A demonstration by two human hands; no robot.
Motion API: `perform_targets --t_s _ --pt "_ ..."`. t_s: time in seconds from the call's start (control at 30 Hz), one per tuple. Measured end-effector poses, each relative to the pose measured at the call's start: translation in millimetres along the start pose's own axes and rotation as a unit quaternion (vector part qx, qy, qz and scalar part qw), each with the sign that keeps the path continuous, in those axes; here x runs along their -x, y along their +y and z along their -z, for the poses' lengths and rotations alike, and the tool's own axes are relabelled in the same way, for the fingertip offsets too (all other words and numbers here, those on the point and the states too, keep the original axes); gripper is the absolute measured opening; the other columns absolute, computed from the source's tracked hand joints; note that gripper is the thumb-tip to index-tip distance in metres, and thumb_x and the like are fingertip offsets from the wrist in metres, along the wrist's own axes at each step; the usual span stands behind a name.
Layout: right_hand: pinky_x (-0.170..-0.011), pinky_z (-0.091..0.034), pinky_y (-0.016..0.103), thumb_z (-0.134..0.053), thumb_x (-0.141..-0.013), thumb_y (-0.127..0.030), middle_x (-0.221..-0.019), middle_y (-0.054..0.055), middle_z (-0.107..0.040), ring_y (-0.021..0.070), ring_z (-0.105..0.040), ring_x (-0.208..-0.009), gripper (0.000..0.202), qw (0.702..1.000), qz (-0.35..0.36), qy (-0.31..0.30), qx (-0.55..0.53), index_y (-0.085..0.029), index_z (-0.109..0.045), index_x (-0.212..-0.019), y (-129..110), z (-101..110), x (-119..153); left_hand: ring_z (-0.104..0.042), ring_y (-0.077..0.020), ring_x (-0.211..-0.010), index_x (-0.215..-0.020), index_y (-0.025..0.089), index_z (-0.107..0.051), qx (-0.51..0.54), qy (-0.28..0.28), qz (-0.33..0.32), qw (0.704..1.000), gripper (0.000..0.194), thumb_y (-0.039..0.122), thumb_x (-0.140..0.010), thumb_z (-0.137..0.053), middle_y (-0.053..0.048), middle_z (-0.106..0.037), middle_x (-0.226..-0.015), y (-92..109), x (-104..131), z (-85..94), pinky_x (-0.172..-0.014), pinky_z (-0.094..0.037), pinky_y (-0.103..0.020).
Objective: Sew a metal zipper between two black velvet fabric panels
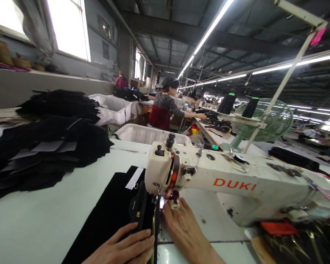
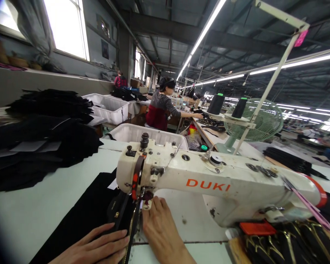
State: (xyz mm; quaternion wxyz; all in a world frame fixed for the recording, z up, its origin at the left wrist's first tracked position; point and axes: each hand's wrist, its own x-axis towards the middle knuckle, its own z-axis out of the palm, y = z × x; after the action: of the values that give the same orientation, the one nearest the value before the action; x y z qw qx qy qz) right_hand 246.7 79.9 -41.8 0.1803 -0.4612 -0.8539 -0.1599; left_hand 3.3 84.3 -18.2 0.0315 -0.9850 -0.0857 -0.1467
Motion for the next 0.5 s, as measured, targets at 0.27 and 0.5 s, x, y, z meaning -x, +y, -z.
perform_targets --t_s 0.27,0.5 --pt "-0.084 -0.050 0.044 -0.061 -0.080 -0.008 -0.097 0.010 -0.068 0.0295 -0.062 -0.096 0.022 0.977 -0.204 -0.024 -0.054 -0.019 -0.067 -0.099 -20 -3 -13 -0.051 -0.0181 -0.134 -0.147 0.024 -0.042 0.110 0.079 0.044 0.990 0.042 0.031 -0.105 -0.044 -0.002 -0.061 -0.140 7 5 -17.8 -0.121 -0.022 -0.032" --pt "-0.081 -0.048 0.047 -0.052 -0.088 -0.010 -0.108 0.014 -0.066 0.0344 -0.058 -0.105 0.021 0.970 -0.235 -0.045 -0.041 -0.020 -0.067 -0.099 -18 -1 -26 -0.057 -0.0246 -0.128 -0.147 0.029 -0.045 0.195 0.049 0.038 0.979 0.061 0.051 -0.093 -0.062 -0.003 -0.062 -0.138 2 2 -14.9 -0.119 -0.028 -0.037"
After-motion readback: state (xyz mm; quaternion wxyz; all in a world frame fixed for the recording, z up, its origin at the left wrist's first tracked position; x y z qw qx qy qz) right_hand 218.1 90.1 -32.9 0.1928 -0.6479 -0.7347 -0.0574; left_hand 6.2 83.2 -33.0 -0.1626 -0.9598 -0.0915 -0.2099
